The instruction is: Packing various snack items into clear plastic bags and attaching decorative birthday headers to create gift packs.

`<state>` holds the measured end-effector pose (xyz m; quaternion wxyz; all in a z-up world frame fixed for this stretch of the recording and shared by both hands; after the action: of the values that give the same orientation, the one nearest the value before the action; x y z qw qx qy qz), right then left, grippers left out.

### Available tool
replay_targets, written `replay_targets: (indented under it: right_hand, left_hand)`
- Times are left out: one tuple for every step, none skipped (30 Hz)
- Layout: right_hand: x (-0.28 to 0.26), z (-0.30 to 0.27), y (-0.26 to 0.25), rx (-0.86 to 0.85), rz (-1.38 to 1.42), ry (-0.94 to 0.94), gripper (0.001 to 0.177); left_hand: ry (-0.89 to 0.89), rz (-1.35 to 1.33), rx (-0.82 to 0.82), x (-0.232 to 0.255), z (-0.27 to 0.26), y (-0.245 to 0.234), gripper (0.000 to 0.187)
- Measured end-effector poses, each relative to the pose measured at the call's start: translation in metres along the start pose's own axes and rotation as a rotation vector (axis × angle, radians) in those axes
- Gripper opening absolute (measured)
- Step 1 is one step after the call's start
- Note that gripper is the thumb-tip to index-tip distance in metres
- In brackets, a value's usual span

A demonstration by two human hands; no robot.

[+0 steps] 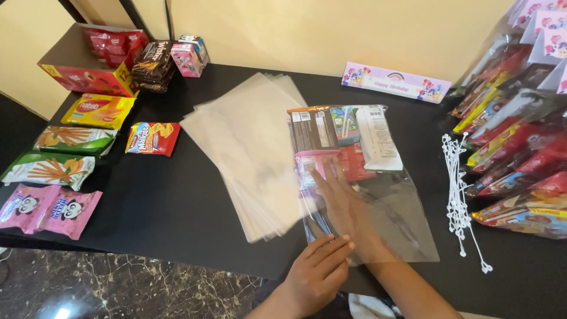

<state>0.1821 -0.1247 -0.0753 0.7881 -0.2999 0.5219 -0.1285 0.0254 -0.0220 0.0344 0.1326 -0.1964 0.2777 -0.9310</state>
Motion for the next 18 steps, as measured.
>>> replay_targets:
  right_hand:
    - [-0.004,-0.004,0.002,-0.006,-0.385,-0.188,0.087]
    - [-0.014,0.000,-0.005,-0.002,-0.385,-0.187,0.087]
    - [-0.016,0.006,-0.006,-0.102,-0.482,-0.087,0.080]
    - [-0.018,0.009,-0.007,-0.205,-0.575,0.017,0.074]
    - [-0.011,0.007,-0.005,-0.204,-0.574,0.021,0.074]
    - [-0.008,0.006,-0.001,-0.211,-0.767,-0.047,0.064]
    - [-0.005,0.005,0.004,-0.217,-0.959,-0.116,0.066]
    - [-0.009,0.003,0.004,-0.212,-0.960,-0.119,0.066]
    - [-0.013,0.002,-0.003,-0.148,-0.663,-0.107,0.066]
    - [-0.016,0.000,-0.009,-0.086,-0.366,-0.096,0.066]
    - [-0.008,0.003,-0.008,-0.083,-0.366,-0.100,0.066]
    - [0.002,0.004,-0.002,-0.156,-0.440,-0.074,0.063]
    - [0.013,0.004,0.004,-0.228,-0.514,-0.046,0.061]
    - [0.011,0.001,0.001,-0.225,-0.513,-0.043,0.061]
    - [-0.002,-0.003,-0.006,-0.137,-0.459,-0.178,0.061]
    - [-0.014,-0.009,-0.014,-0.048,-0.405,-0.314,0.061]
    - [-0.014,-0.008,-0.014,-0.045,-0.406,-0.312,0.061]
    - [-0.009,-0.004,-0.013,-0.074,-0.460,-0.236,0.066]
  left_hand:
    - [0.019,0.000,-0.005,0.000,0.000,0.000,0.024]
    - [0.023,-0.001,-0.006,-0.001,0.000,-0.001,0.024]
    - [0.027,-0.004,-0.023,-0.002,-0.001,0.000,0.023]
    - [0.029,-0.009,-0.041,-0.001,-0.003,0.000,0.022]
    - [0.029,-0.011,-0.043,-0.002,-0.005,0.000,0.022]
    - [0.043,-0.019,-0.063,-0.003,-0.007,0.001,0.022]
    - [0.058,-0.026,-0.083,-0.003,-0.008,0.001,0.022]
    - [0.062,-0.023,-0.083,-0.006,-0.005,-0.005,0.022]
    - [0.082,-0.078,-0.172,-0.009,-0.003,-0.005,0.015]
    - [0.101,-0.132,-0.261,-0.010,-0.001,-0.006,0.018]
    - [0.103,-0.128,-0.261,-0.017,0.004,-0.013,0.018]
    - [0.077,-0.194,-0.324,-0.024,0.008,-0.015,0.022]
    - [0.050,-0.261,-0.388,-0.031,0.012,-0.017,0.027]
    - [0.053,-0.263,-0.390,-0.042,0.017,-0.015,0.027]
    - [0.032,-0.240,-0.375,-0.055,0.023,-0.013,0.030]
    - [0.012,-0.216,-0.357,-0.068,0.029,-0.011,0.034]
    - [0.015,-0.217,-0.358,-0.079,0.029,-0.001,0.034]
    - [-0.002,-0.099,-0.319,-0.093,0.031,0.007,0.041]
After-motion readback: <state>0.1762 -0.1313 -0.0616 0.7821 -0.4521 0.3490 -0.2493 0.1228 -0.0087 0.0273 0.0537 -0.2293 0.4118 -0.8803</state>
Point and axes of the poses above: each hand's wrist, its own z-axis towards the middle knuckle, its own y-axis out of the palm, x = y × z, the point moved 7 cm from there along z, towards the middle knuckle, and after that the axes turned 8 degrees about -x, right-handed, at the moved point
